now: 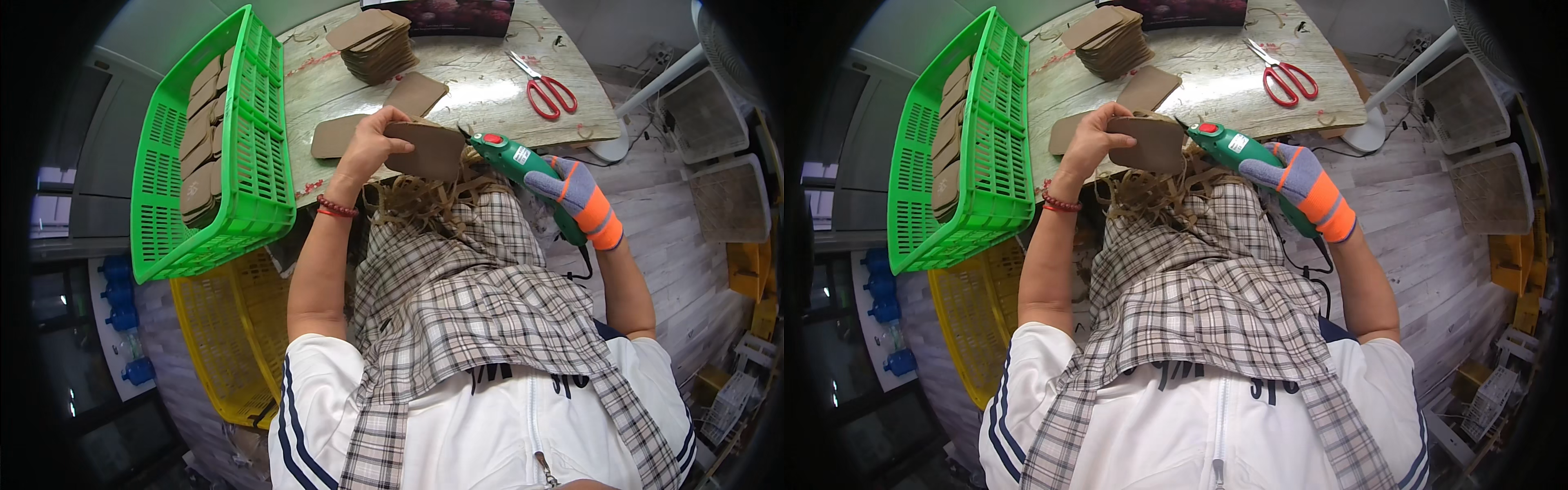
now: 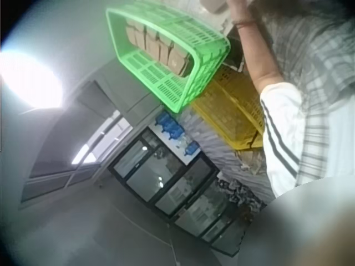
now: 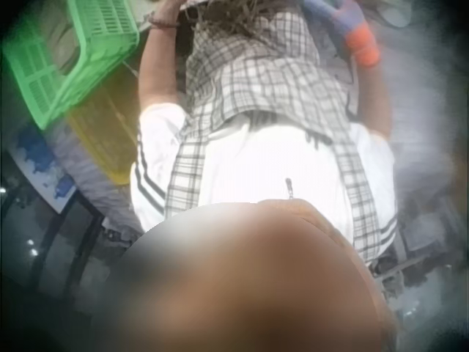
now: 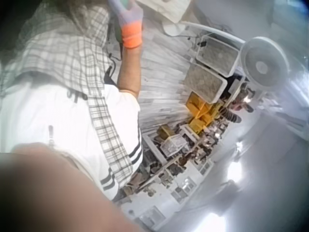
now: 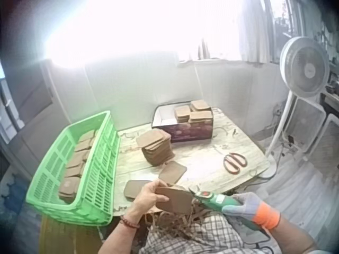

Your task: The person uses a green rotary tool to smooth the edges of small rectangular cardboard pieces. They handle the pieces one at a time, rotating them to treat each edge, then place the finished pieces into a nearby box.

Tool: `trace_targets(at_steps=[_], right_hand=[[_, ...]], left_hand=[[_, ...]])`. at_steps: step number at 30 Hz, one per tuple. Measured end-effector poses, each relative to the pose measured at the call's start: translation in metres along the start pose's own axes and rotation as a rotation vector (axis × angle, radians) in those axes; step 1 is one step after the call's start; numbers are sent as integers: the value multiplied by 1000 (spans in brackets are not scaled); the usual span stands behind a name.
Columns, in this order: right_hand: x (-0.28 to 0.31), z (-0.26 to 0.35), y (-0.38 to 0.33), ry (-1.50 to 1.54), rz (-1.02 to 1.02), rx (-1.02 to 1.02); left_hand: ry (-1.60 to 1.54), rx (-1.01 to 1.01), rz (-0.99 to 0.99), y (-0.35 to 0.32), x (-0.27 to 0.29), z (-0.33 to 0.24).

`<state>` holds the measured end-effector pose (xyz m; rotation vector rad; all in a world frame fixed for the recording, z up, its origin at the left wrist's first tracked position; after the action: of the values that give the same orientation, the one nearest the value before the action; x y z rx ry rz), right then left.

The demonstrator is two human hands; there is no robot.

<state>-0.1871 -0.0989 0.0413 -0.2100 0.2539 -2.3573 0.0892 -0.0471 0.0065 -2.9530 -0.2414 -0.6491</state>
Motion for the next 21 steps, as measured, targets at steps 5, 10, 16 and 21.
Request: trace_targets(at_steps=[5, 10, 16, 21], right_hand=[[-2, -5, 2, -63, 30, 0], [-8, -11, 3, -36, 27, -42], [-18, -9, 3, 35, 55, -69], [-19, -13, 12, 34, 69, -61]], left_hand=[[-334, 24, -77, -2, 7, 2], [-352, -8, -58, 0, -3, 8], [-266, 42, 101, -1, -28, 2], [-221, 67, 206, -6, -41, -13]])
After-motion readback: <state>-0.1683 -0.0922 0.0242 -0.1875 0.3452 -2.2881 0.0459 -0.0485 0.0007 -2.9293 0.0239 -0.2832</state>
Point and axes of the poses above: each hand's wrist, its own y-axis towards the middle knuckle, its own x-axis out of the back of the hand, z = x × y, the point moved 9 cm from there along y, towards the middle knuckle, and after that the axes turned 13 degrees about y, right-handed, at the moved point
